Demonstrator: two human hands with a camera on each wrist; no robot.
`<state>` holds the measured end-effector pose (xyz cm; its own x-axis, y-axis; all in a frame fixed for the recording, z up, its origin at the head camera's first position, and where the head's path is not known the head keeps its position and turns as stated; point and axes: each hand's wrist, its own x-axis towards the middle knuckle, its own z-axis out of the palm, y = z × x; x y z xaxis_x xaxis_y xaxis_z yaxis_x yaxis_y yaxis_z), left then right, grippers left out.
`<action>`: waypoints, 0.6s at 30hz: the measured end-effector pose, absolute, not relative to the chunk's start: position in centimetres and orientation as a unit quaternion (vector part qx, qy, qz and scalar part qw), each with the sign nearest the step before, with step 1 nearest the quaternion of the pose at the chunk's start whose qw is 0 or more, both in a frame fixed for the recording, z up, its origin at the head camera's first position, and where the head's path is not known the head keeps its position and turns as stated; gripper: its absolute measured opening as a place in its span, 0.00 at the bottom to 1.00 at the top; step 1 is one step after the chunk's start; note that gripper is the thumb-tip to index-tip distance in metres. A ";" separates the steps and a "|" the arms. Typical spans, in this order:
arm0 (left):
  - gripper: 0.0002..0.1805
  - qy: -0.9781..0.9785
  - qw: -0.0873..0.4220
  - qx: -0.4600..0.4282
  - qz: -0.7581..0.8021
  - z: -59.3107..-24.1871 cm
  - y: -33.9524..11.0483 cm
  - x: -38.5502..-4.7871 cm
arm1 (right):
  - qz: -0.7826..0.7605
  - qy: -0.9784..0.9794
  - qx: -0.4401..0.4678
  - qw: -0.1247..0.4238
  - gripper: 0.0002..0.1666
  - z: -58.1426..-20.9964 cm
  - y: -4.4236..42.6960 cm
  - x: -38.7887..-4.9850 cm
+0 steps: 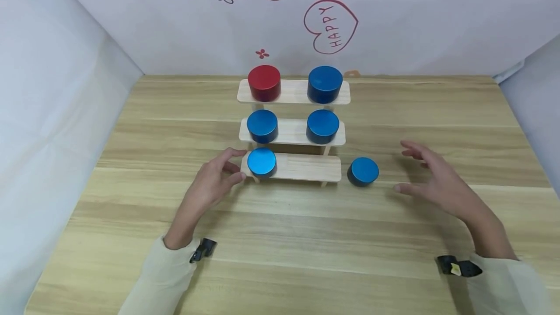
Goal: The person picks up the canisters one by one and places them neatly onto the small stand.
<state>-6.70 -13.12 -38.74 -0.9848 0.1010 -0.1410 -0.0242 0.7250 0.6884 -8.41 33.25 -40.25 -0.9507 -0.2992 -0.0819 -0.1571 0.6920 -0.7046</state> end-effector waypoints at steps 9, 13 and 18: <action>0.26 0.925 0.084 0.022 0.370 -38.8 -13.2 -6.8 | -0.357 0.917 -0.149 0.095 0.54 -40.9 32.6 -9.0; 0.27 0.925 0.085 0.021 0.370 -38.8 -13.1 -6.8 | -0.351 0.917 -0.156 0.110 0.55 -40.8 32.2 -9.4; 0.27 0.925 0.087 0.018 0.370 -38.8 -13.1 -6.8 | -0.341 0.916 -0.187 0.098 0.54 -41.0 31.9 -9.9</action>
